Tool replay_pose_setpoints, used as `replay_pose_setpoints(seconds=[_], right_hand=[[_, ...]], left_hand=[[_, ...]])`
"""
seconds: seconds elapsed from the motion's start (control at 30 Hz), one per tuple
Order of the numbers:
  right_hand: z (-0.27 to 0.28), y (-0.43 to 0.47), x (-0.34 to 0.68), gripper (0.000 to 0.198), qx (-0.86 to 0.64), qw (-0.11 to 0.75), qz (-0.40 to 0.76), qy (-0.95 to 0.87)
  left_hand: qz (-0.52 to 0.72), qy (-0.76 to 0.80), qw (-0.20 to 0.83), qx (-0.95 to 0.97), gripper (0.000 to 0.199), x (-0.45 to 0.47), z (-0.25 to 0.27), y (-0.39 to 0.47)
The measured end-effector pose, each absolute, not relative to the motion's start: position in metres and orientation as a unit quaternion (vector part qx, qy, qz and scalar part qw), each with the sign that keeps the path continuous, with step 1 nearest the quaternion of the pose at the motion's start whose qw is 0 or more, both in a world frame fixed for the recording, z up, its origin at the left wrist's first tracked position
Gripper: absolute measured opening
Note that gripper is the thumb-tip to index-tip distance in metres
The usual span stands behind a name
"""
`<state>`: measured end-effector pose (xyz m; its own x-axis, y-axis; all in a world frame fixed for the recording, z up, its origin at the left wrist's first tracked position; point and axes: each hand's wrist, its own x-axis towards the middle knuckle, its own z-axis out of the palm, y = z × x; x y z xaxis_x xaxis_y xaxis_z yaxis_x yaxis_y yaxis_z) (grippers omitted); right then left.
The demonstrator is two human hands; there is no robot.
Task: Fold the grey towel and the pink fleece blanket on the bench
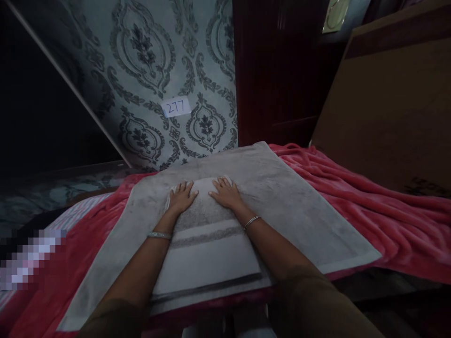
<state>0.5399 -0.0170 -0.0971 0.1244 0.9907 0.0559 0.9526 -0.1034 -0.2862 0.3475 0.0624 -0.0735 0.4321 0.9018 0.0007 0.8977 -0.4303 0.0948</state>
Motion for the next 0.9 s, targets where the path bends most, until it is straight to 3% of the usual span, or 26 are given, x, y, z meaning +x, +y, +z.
replay_pose_setpoints(seconds=[0.2,0.4,0.6,0.9], right_hand=[[-0.079,-0.056,0.522,0.064,-0.708,0.101,0.101,-0.692],[-0.102,-0.139,0.470,0.073,-0.566,0.115,0.068,-0.813],[-0.103,-0.169,0.469,0.066,-0.587,0.085,0.080,-0.801],[-0.143,-0.244,0.506,0.057,-0.619,0.156,0.028,-0.769]], left_hand=[[0.016,0.479,0.037,0.877,0.065,0.316,-0.055,0.025],[0.062,0.405,0.025,0.912,0.063,0.266,-0.089,-0.043],[0.071,0.414,0.035,0.907,0.062,0.267,-0.095,-0.047],[0.195,0.518,0.136,0.822,0.063,0.238,-0.106,-0.063]])
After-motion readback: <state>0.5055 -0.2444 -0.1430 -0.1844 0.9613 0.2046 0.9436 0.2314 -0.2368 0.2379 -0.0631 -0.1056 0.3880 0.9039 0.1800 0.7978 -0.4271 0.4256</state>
